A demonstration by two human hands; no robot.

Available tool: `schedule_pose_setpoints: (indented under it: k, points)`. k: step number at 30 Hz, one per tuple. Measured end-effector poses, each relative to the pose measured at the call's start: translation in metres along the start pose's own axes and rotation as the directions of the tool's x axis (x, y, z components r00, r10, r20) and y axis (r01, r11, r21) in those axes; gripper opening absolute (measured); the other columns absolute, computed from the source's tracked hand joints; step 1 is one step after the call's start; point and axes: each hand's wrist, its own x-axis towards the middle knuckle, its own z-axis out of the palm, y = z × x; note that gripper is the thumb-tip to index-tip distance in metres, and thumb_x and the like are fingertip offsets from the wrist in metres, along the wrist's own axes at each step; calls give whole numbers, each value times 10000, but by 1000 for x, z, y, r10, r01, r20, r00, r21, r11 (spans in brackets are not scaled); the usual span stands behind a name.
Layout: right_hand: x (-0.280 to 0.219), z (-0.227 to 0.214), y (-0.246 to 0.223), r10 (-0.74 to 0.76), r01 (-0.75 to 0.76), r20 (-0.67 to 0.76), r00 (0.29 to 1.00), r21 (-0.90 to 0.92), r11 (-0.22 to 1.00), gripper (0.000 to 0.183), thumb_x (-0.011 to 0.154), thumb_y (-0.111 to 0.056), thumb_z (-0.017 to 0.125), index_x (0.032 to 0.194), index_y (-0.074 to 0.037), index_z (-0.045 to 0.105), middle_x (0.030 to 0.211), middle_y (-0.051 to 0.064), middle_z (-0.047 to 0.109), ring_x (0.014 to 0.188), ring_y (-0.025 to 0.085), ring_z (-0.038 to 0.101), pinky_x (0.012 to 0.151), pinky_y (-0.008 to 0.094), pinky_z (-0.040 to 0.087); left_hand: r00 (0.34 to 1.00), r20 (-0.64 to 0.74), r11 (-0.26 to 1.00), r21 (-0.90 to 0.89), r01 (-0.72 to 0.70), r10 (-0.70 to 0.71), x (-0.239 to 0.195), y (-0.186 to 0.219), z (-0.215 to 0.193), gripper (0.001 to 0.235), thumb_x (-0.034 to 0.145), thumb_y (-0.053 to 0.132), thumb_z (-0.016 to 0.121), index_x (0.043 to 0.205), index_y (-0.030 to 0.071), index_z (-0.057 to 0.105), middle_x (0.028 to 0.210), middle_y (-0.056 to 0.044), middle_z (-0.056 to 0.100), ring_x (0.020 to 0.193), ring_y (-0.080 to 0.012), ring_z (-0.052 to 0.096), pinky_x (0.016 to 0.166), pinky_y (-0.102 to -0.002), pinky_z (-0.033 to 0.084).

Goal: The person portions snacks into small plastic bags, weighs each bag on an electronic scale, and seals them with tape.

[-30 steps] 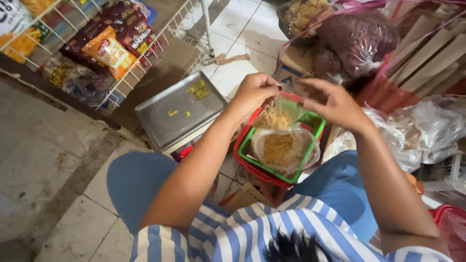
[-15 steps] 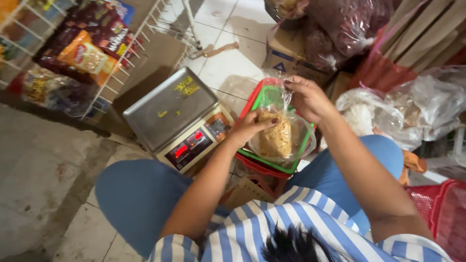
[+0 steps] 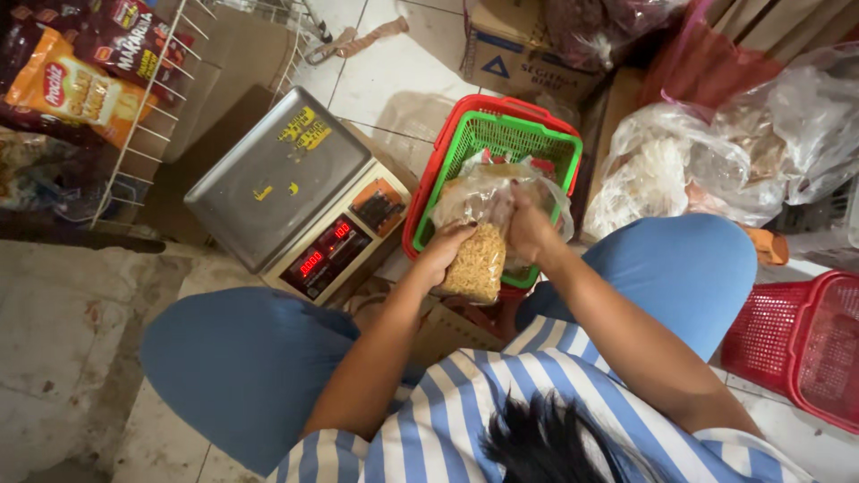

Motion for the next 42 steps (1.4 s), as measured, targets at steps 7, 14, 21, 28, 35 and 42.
schedule_pose_setpoints:
  k: [7, 14, 21, 28, 35, 42]
  points:
    - [-14, -4, 35, 133, -174, -298, 945, -116, 978, 280, 1001, -222, 587, 1188, -14, 607, 1085, 150, 709, 990, 306, 698, 950, 480, 568, 966, 39, 939, -228, 259, -257, 4, -16, 4, 305, 1021, 337, 572, 1113, 60, 661, 934, -73, 728, 784, -202, 723, 731, -388, 618]
    - [-2, -32, 52, 221, -264, -342, 913, -83, 961, 299, 995, -220, 564, 1199, -9, 625, 1137, 173, 721, 1022, 312, 709, 976, 456, 564, 939, -33, 909, -262, 323, -343, 22, -49, -14, 315, 1019, 319, 561, 1074, 31, 678, 920, -97, 734, 776, -237, 730, 739, -439, 618]
    - [3, -53, 68, 236, -283, -328, 915, -104, 954, 353, 1028, -287, 511, 1222, -16, 627, 1136, 155, 730, 1023, 292, 711, 984, 446, 563, 953, -44, 919, -281, 276, -300, 19, -61, -11, 340, 1029, 351, 568, 1084, 34, 675, 932, -92, 736, 773, -237, 729, 741, -435, 612]
    - [-9, -41, 65, 217, -279, -415, 884, -94, 956, 387, 1045, -334, 483, 1238, -29, 624, 1154, 145, 716, 1033, 304, 697, 971, 458, 551, 965, -30, 944, -213, 250, -262, 9, -51, -7, 288, 1014, 297, 578, 1064, 32, 680, 893, -97, 728, 728, -228, 717, 694, -425, 607]
    - [-2, -52, 72, 171, -215, -341, 924, -96, 972, 354, 1051, -285, 504, 1243, -22, 644, 1224, 150, 710, 1058, 298, 702, 967, 441, 578, 975, -59, 956, -217, 199, -216, 8, -53, -8, 281, 1020, 264, 565, 1026, 9, 682, 855, -95, 721, 693, -227, 709, 655, -411, 594]
    - [-1, -59, 67, 147, -258, -449, 881, -197, 946, 323, 1031, -333, 517, 1134, -63, 663, 1044, 129, 732, 969, 328, 693, 926, 503, 566, 977, -120, 984, -69, 166, -174, 5, -51, -10, 278, 1010, 247, 590, 998, -19, 669, 824, -100, 697, 668, -221, 687, 619, -397, 569]
